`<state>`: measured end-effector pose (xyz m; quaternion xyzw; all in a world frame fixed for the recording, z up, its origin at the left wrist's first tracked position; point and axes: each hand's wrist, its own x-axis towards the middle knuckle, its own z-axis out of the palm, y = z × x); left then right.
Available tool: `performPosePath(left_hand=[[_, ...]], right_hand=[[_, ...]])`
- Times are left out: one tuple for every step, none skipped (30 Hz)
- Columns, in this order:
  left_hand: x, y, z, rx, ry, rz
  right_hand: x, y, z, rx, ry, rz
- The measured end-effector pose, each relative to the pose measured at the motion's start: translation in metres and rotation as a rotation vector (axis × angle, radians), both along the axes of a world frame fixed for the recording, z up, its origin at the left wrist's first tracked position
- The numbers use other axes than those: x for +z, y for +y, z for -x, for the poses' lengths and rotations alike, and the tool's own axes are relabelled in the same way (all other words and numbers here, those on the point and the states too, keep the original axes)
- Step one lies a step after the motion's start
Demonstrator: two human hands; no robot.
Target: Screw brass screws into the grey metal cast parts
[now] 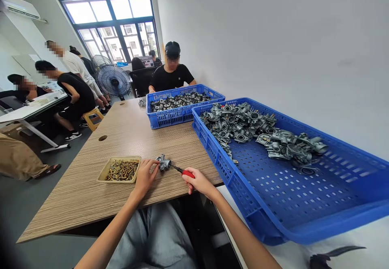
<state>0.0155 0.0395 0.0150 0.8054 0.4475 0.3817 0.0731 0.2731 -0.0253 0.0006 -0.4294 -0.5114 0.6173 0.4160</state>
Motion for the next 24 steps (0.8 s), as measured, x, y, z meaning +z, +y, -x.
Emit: performPosePath(left_hand=[[0.001, 0.0, 0.0, 0.006, 0.011, -0.021], [0.001, 0.001, 0.0, 0.006, 0.013, -0.039], [0.002, 0.002, 0.001, -0.003, 0.009, -0.051], [0.002, 0.003, 0.001, -0.022, 0.0, -0.051], [0.002, 0.005, 0.002, -0.055, -0.009, -0.034], [0.002, 0.006, 0.002, -0.091, -0.02, -0.001], [0.002, 0.007, 0.003, -0.124, -0.032, 0.041], [0.002, 0.008, 0.003, -0.15, -0.042, 0.086], [0.002, 0.008, 0.003, -0.165, -0.049, 0.122], [0.001, 0.007, 0.003, -0.169, -0.052, 0.143], [0.002, 0.006, 0.003, -0.163, -0.051, 0.147], [0.002, 0.004, 0.002, -0.152, -0.046, 0.14], [0.002, 0.002, 0.002, -0.142, -0.039, 0.13], [0.003, -0.001, 0.002, -0.13, -0.033, 0.12], [0.003, -0.004, 0.003, -0.117, -0.028, 0.111], [0.003, -0.007, 0.003, -0.103, -0.026, 0.104], [0.003, -0.009, 0.005, -0.088, -0.024, 0.098], [0.003, -0.012, 0.006, -0.075, -0.022, 0.091], [0.003, -0.014, 0.008, -0.062, -0.018, 0.083], [0.002, -0.015, 0.01, -0.053, -0.012, 0.075], [0.002, -0.017, 0.012, -0.047, -0.005, 0.067], [0.001, -0.018, 0.014, -0.044, 0.003, 0.063], [0.001, -0.019, 0.016, -0.042, 0.01, 0.06], [0.001, -0.019, 0.017, -0.038, 0.015, 0.059]], right_hand=[[0.0, 0.0, 0.0, 0.002, -0.005, -0.003], [0.0, 0.0, -0.001, 0.006, -0.01, -0.005], [-0.001, 0.0, -0.001, 0.009, -0.014, -0.007], [-0.001, 0.0, -0.001, 0.01, -0.015, -0.006], [-0.002, 0.0, -0.001, 0.008, -0.013, -0.004], [-0.002, 0.0, 0.0, 0.003, -0.009, 0.0], [-0.003, 0.0, 0.0, -0.001, -0.005, 0.005], [-0.003, 0.0, 0.0, -0.006, -0.001, 0.012], [-0.003, 0.0, 0.0, -0.01, 0.002, 0.016], [-0.002, 0.0, 0.001, -0.013, 0.004, 0.017], [-0.002, -0.001, 0.001, -0.014, 0.004, 0.015], [-0.001, -0.001, 0.001, -0.014, 0.001, 0.011], [0.0, -0.001, 0.001, -0.014, -0.002, 0.005], [0.0, -0.001, 0.001, -0.013, -0.004, 0.0], [0.001, -0.001, 0.001, -0.012, -0.004, -0.005], [0.001, -0.001, 0.001, -0.009, -0.003, -0.007], [0.001, -0.001, 0.001, -0.006, 0.001, -0.007], [0.001, -0.001, 0.0, -0.003, 0.006, -0.006], [0.0, -0.001, 0.0, -0.002, 0.012, -0.003], [0.0, -0.001, 0.0, -0.003, 0.017, 0.0], [-0.001, -0.001, 0.0, -0.003, 0.021, 0.002], [-0.001, -0.001, 0.0, -0.004, 0.026, 0.004], [-0.002, -0.001, -0.001, -0.004, 0.032, 0.006], [-0.002, 0.0, -0.001, -0.003, 0.041, 0.011]])
